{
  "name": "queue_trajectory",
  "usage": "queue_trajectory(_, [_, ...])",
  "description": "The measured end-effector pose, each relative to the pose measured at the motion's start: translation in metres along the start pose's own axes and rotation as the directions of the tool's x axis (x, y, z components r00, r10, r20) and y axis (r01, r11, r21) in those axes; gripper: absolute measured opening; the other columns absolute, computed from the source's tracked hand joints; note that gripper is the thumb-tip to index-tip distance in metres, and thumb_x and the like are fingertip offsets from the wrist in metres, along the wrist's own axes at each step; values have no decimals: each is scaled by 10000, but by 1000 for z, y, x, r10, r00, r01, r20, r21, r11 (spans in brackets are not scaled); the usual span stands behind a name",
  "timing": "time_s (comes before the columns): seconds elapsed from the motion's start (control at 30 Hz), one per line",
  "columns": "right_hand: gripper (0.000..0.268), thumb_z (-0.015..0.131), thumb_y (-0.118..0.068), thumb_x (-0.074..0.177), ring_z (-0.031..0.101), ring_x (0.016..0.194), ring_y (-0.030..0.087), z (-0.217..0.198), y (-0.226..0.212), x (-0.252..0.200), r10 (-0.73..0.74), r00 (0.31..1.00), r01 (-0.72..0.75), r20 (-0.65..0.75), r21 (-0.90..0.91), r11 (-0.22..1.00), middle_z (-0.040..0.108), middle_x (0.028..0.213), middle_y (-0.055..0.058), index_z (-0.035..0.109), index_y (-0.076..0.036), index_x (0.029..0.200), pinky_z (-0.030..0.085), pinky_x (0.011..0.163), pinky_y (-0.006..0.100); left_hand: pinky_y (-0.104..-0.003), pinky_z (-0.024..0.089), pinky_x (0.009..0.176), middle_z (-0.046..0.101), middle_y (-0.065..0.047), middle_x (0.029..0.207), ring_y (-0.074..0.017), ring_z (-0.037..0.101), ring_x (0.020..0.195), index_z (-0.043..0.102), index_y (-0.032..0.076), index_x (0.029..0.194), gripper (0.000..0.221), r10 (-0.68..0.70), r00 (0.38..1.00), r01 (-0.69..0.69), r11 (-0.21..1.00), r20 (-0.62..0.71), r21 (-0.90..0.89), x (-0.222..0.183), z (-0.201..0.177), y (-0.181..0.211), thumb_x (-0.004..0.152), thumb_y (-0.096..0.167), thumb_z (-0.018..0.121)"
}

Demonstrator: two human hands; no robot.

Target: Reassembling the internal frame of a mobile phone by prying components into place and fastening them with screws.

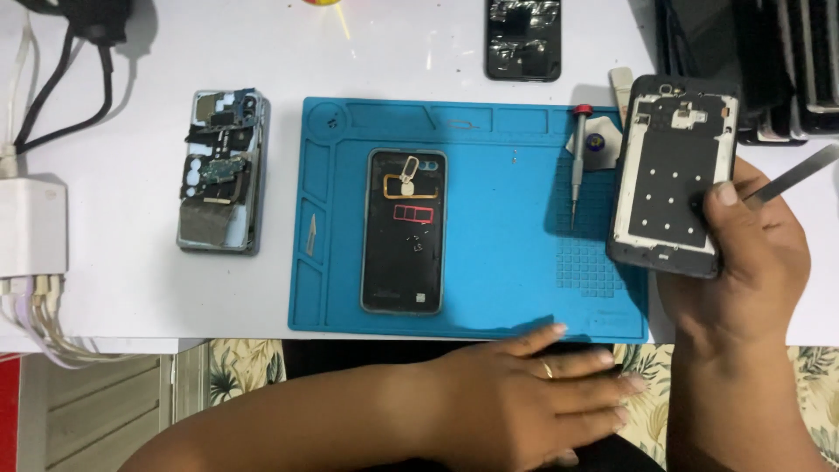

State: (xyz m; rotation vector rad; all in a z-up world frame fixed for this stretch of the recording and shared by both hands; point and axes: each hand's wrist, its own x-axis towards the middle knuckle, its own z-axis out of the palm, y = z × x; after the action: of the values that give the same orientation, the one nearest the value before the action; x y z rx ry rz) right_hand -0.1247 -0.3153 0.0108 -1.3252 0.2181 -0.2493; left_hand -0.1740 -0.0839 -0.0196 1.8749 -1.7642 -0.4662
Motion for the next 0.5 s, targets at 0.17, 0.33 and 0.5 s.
queue_trajectory(0.17, [557,764,-257,882,772,972,185,0,-1,-7,35,992,-33,-119,12,999,746,1182,123,618,-5,1357,686,861,259,-626,300,1233,339,-345,1588,-489,353,1506,413,-71,1488,877,-342,788,503,837,-512,214,8,-21,-16,967,631,473])
queue_trajectory(0.33, [528,735,-368,938,761,1065,146,-4,1,2,-36,999,33,-41,-75,997,739,1230,70,636,-61,1356,656,952,243,-581,37,1285,133,-333,1674,-474,88,1580,180,-12,1606,1229,-735,462,883,331,-496,332,35,-11,-45,832,942,207])
queue_trajectory(0.5, [486,750,-307,914,766,973,155,2,0,-3,-23,995,21,-100,-14,1000,752,1181,95,657,-33,1304,662,888,237,-631,141,1201,222,-364,1618,-541,227,1483,224,-88,1541,1306,-532,841,511,721,-98,468,20,-52,-24,824,1003,246])
